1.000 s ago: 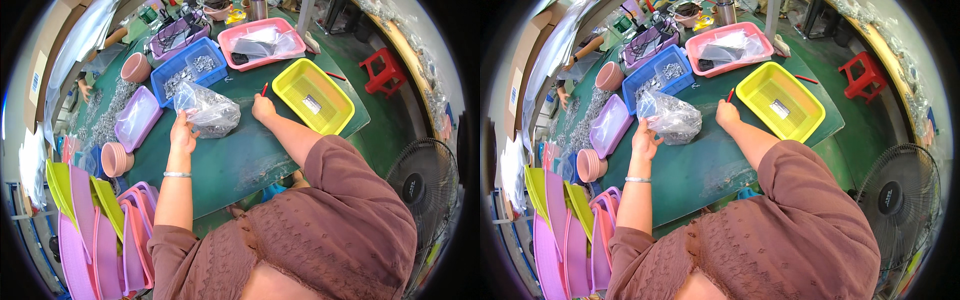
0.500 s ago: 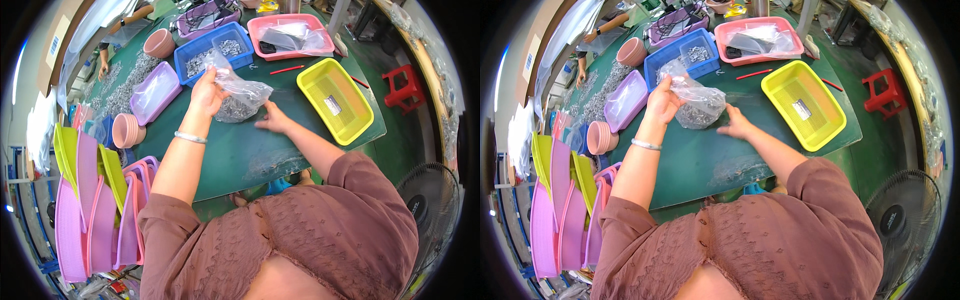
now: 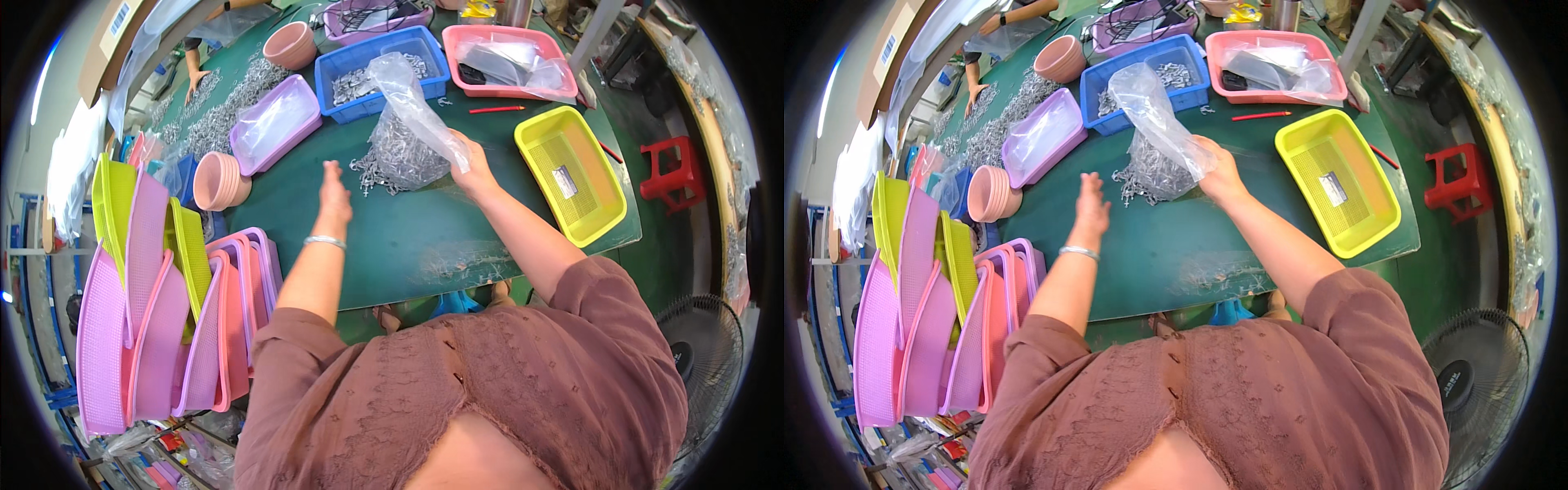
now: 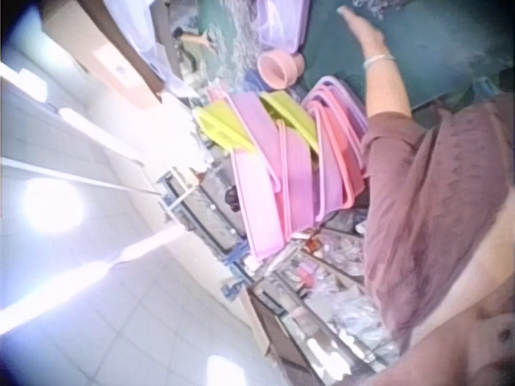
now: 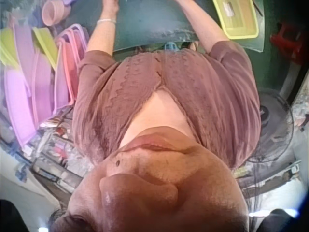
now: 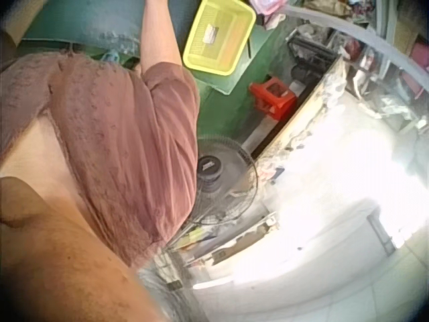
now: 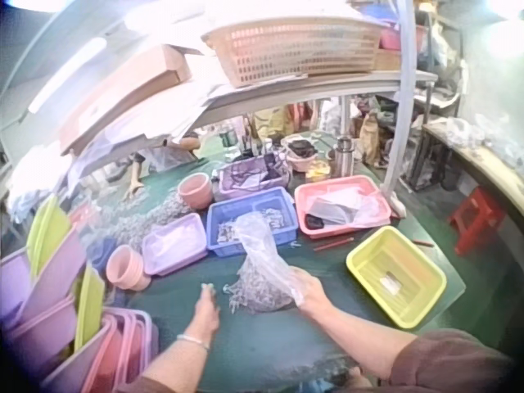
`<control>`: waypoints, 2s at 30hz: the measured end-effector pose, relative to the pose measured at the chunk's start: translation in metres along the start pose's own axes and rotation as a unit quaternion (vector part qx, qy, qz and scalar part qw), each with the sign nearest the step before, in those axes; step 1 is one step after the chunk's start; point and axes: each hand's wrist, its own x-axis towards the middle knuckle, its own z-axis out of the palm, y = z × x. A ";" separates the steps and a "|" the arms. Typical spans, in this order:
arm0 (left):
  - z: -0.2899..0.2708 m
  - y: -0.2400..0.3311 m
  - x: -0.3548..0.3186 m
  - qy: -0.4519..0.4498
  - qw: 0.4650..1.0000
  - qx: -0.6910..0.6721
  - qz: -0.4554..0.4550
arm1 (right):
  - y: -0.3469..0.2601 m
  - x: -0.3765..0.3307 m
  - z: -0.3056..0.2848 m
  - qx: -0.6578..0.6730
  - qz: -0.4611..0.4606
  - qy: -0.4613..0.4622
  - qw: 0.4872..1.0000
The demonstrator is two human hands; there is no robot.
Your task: The person sorts through metal clips on a table, places them into a plastic bag, writes on a small piece of paper with a pen, and then walks to a storage shelf to retrieve a different bag of metal clips.
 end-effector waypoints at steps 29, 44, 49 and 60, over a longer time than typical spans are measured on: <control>0.033 -0.070 -0.021 -0.039 0.942 0.225 0.247 | -0.115 0.029 0.011 -0.059 -0.052 0.020 0.997; -0.050 0.063 -0.141 -0.190 0.920 -0.341 0.038 | -0.037 -0.008 0.098 0.317 0.448 -0.072 0.833; -0.073 0.087 -0.170 -0.008 0.969 -0.232 0.089 | -0.058 -0.016 0.129 0.065 0.438 -0.162 0.882; -0.088 0.090 -0.166 0.075 0.963 0.039 0.254 | -0.152 -0.040 0.177 -0.415 -0.446 -0.539 0.582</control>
